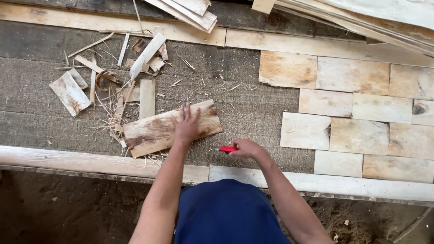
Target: The person trims and prepares thin wood shingles using a utility knife.
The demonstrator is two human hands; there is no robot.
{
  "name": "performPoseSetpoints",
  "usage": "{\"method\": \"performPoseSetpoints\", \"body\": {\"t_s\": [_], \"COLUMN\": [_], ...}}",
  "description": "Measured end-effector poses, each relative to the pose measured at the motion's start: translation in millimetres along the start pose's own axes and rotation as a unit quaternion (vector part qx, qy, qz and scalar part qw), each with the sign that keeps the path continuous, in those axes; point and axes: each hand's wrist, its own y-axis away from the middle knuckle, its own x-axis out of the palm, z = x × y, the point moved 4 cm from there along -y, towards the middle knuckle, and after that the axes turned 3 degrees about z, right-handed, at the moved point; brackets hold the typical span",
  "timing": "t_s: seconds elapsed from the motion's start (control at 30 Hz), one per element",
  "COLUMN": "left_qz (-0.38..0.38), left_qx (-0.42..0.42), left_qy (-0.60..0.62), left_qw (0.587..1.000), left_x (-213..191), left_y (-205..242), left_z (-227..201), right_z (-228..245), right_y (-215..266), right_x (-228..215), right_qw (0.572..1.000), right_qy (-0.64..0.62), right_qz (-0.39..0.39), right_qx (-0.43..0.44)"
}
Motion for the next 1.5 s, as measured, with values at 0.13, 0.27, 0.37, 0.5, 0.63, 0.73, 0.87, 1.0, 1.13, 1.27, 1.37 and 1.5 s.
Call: {"method": "performPoseSetpoints", "body": {"t_s": [0.13,0.27,0.37,0.5,0.63,0.73,0.87,1.0,1.13,1.27,1.37,1.5], "left_qz": [0.015,0.006,-0.008,-0.028,-0.020,-0.017,0.002,0.007,0.013,0.014,0.016,0.015], "left_qx": [0.027,0.041,0.057,0.083,0.091,0.090,0.067,0.064,0.061,0.060,0.059,0.059], "left_qy": [-0.036,-0.042,-0.044,-0.042,-0.052,-0.073,-0.064,-0.048,-0.040,-0.046,-0.044,-0.042], "left_qw": [0.999,0.998,0.997,0.995,0.994,0.993,0.996,0.997,0.997,0.997,0.997,0.997], "left_x": [-18,3,4,-8,-6,8,19,20,16,17,16,11], "left_y": [11,-6,-8,-3,3,-2,-7,-6,-2,-3,-2,1], "left_z": [2,6,2,-8,-13,-13,-12,-12,-14,-14,-14,-17], "right_z": [-7,-7,-34,-122,-201,-211,-205,-225,-229,-210,-202,-203], "right_y": [-13,-2,-8,-3,15,38,48,39,39,46,49,30], "right_x": [10,9,7,-16,-31,-46,-56,-55,-53,-61,-72,-94], "right_qw": [0.996,0.992,0.970,0.863,0.809,0.781,0.783,0.788,0.788,0.797,0.793,0.788], "right_qy": [0.042,-0.040,-0.141,-0.251,-0.242,-0.233,-0.241,-0.235,-0.227,-0.254,-0.270,-0.289], "right_qz": [-0.076,-0.116,-0.199,-0.419,-0.477,-0.483,-0.463,-0.455,-0.453,-0.443,-0.455,-0.501], "right_qx": [-0.019,-0.037,-0.011,0.132,0.243,0.320,0.339,0.343,0.349,0.322,0.301,0.214]}}
